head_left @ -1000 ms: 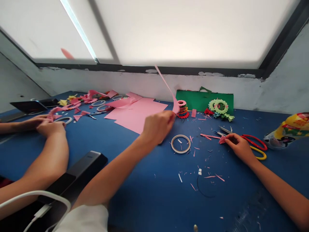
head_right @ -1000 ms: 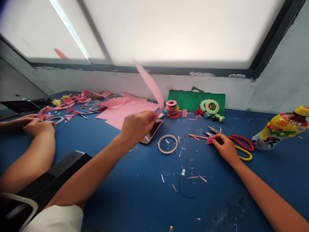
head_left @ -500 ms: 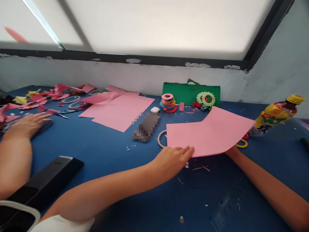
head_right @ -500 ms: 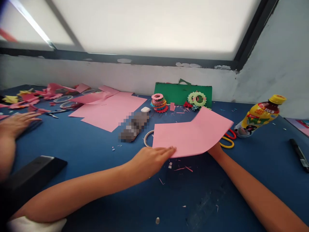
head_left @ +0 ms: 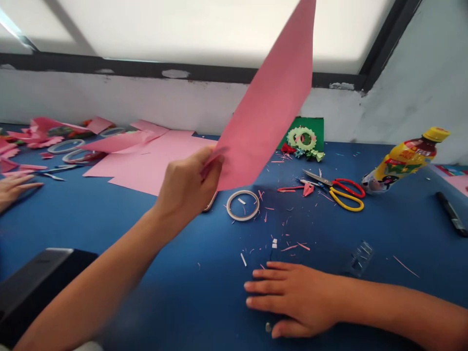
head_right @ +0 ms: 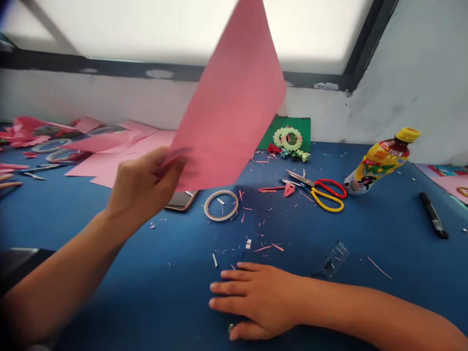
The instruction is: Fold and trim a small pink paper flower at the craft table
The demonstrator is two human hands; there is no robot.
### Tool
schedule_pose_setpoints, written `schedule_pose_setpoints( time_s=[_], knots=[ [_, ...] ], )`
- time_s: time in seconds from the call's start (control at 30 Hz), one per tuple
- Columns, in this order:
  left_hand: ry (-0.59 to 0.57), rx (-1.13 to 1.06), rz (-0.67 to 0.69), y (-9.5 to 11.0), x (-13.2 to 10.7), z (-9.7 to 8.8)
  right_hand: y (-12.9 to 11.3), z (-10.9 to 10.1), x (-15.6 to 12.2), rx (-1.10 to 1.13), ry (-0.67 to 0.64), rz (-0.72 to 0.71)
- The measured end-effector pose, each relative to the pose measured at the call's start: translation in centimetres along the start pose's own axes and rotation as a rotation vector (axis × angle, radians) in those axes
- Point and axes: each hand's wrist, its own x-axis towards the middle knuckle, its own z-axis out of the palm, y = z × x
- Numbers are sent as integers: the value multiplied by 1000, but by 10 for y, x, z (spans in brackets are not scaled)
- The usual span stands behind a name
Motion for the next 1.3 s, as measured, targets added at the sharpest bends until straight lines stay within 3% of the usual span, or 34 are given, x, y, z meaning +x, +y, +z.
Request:
schedule_pose_setpoints(
  time_s=[0.03, 0.1, 0.23, 0.3, 0.33, 0.37, 0.47, 0.5, 0.57, 0.7, 0.77, 0.83, 0.9, 0.97, 1.0, 1.03, 1.13, 1.2, 1.23, 1.3],
  knots=[
    [12, 9, -4, 0, 1, -1, 1, 3, 3, 5, -17, -33],
    [16, 24, -13, 0, 2, -2, 21, 0, 5, -32, 17, 34],
    [50, 43, -50, -1, 7, -12, 78, -29, -5, -209, 148, 429],
    [100, 61, -76, -2, 9, -18, 77, -36, -6, -284, 255, 578],
    [123, 72, -88, -3, 9, -22, 67, -34, -3, -311, 292, 576],
    [145, 82, -96, -3, 9, -24, 52, -28, 2, -315, 288, 480],
    [191, 94, -100, -6, 9, -28, 12, -2, 18, -212, 119, 4],
    [198, 96, -99, -6, 9, -28, 9, 3, 21, -188, 80, -70],
    [192, 98, -102, -7, 10, -27, 26, 1, 20, -173, 65, -2],
    [176, 109, -104, -6, 10, -28, 90, -33, -1, -243, 153, 410],
    [183, 105, -102, -4, 9, -28, 92, -42, -7, -294, 252, 547],
    [190, 101, -95, -3, 8, -27, 68, -34, -3, -322, 305, 481],
    [187, 110, -77, -2, 6, -25, 37, -18, 7, -264, 197, 171],
    [173, 134, -50, -2, 6, -22, 23, -6, 13, -186, 69, -71],
    [164, 146, -40, -2, 6, -20, 27, -5, 13, -166, 42, -70],
    [154, 155, -34, -2, 6, -20, 37, -8, 11, -168, 59, 19],
    [145, 148, -35, -2, 7, -20, 77, -26, -1, -252, 171, 437],
    [149, 132, -43, -1, 7, -21, 82, -30, -4, -301, 259, 601],
    [152, 129, -43, 0, 7, -21, 75, -28, -1, -317, 288, 589],
    [150, 135, -37, 0, 6, -20, 54, -16, 10, -288, 245, 310]
  ],
)
